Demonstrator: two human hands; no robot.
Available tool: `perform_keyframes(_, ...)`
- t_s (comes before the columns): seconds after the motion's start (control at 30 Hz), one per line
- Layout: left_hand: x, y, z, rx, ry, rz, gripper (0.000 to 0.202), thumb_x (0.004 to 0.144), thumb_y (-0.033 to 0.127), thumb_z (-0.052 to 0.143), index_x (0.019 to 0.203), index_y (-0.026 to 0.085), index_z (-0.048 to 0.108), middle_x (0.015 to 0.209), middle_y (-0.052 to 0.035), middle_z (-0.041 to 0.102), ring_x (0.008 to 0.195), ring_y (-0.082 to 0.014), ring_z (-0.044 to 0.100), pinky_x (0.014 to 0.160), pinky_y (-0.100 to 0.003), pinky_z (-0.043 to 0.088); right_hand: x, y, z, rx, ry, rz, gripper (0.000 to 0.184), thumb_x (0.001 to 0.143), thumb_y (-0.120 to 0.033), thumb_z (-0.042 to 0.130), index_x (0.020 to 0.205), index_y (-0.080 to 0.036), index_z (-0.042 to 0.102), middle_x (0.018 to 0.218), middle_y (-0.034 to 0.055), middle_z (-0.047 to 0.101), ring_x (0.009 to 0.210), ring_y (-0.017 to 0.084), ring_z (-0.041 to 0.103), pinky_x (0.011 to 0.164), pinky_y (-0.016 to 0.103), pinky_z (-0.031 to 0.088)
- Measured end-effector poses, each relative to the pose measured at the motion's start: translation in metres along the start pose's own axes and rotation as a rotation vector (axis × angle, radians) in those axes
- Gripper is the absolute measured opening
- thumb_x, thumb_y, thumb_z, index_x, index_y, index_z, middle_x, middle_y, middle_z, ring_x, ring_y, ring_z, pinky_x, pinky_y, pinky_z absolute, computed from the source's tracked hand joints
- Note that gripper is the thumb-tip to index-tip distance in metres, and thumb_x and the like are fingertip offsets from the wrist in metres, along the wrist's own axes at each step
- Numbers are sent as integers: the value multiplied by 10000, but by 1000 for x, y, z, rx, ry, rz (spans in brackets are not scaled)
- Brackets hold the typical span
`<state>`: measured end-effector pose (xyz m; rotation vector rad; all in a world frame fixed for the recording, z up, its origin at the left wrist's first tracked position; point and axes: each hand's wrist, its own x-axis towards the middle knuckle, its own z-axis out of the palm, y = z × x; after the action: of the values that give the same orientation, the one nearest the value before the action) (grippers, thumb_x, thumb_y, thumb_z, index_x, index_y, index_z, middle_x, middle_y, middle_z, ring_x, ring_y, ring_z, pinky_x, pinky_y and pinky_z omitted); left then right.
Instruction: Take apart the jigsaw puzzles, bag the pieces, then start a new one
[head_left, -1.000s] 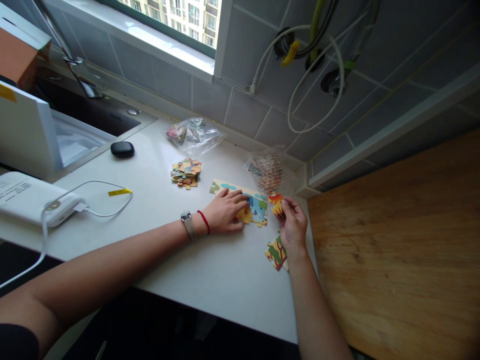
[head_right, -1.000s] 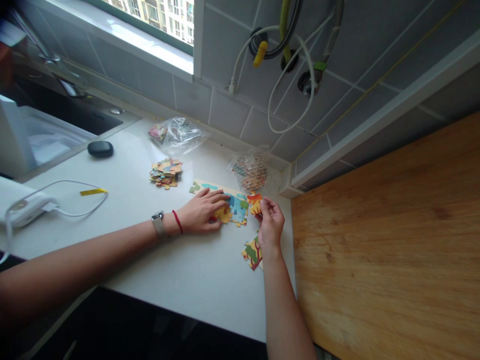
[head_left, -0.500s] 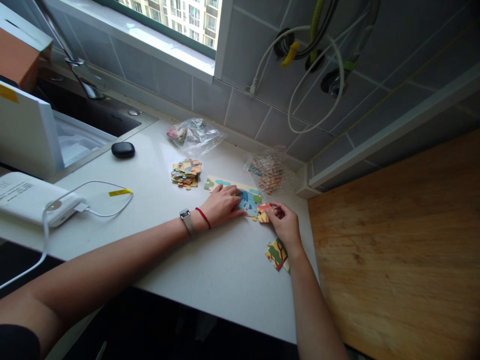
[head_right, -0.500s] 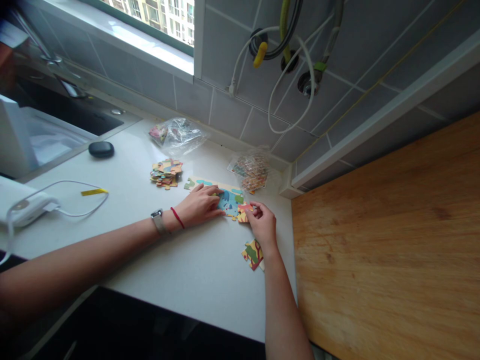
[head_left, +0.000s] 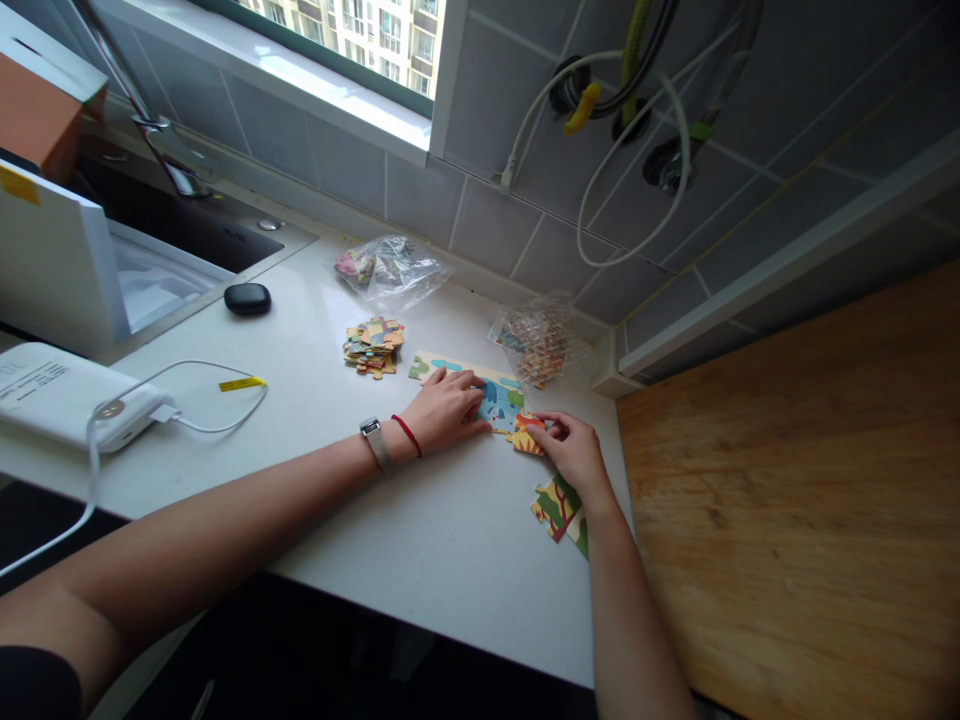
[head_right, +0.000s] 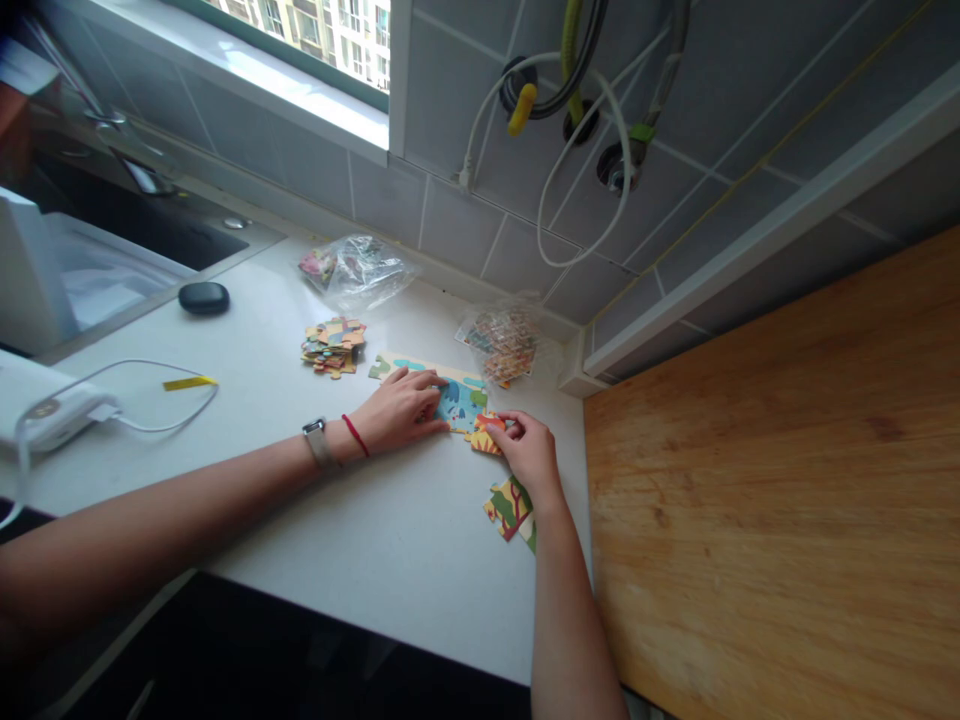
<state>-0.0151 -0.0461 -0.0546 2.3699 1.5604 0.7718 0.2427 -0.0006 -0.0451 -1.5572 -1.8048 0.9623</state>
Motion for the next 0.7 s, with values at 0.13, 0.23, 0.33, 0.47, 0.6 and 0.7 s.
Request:
perform_keyframes(0.13, 0, 0, 0, 22, -4, -2, 352, 912, 474, 745, 784, 179, 601, 1282, -121, 685, 1109, -287, 641, 971, -431, 380, -4, -3, -2, 1, -146, -59, 481, 704, -539, 828, 989, -153, 793, 617, -27, 603, 574, 151, 517, 585, 288, 390)
perform_keyframes(0.23, 0, 0, 0, 31, 2, 3, 342, 915, 490, 735, 821, 189, 602, 1258, -105, 686, 1099, -277, 639, 971, -428, 382, -6, -3, -2, -36, -184, -63, 435, 712, -538, 829, 921, -161, 772, 596, -40, 569, 554, 138, 481, 560, 275, 360)
perform_keyframes(0.33, 0, 0, 2, 36, 8, 1, 320, 922, 485, 723, 850, 197, 605, 1247, -93, 683, 1098, -271, 634, 974, -427, 382, -7, -2, -3, -79, -192, -65, 401, 711, -533, 830, 862, -170, 750, 574, -50, 540, 535, 128, 452, 535, 266, 325)
perform_keyframes(0.47, -1, -1, 2, 32, 8, 0, 302, 932, 479, 709, 869, 199, 615, 1253, -95, 676, 1120, -277, 628, 985, -436, 378, -7, -1, -3, -76, -211, -58, 387, 710, -514, 832, 864, -168, 754, 583, -44, 555, 541, 130, 466, 533, 263, 325)
perform_keyframes(0.6, -1, -1, 2, 28, 5, -1, 292, 936, 475, 704, 885, 199, 625, 1249, -95, 674, 1133, -281, 627, 989, -440, 377, -7, -3, -5, -54, -245, -49, 375, 701, -492, 842, 864, -164, 763, 605, -35, 581, 550, 130, 487, 534, 260, 335)
perform_keyframes(0.7, -1, -1, 2, 34, -3, -5, 300, 932, 482, 712, 899, 198, 621, 1242, -91, 676, 1114, -276, 634, 977, -433, 380, -7, -3, -7, -42, -263, -47, 365, 698, -486, 851, 849, -166, 762, 613, -32, 595, 561, 131, 499, 537, 256, 342)
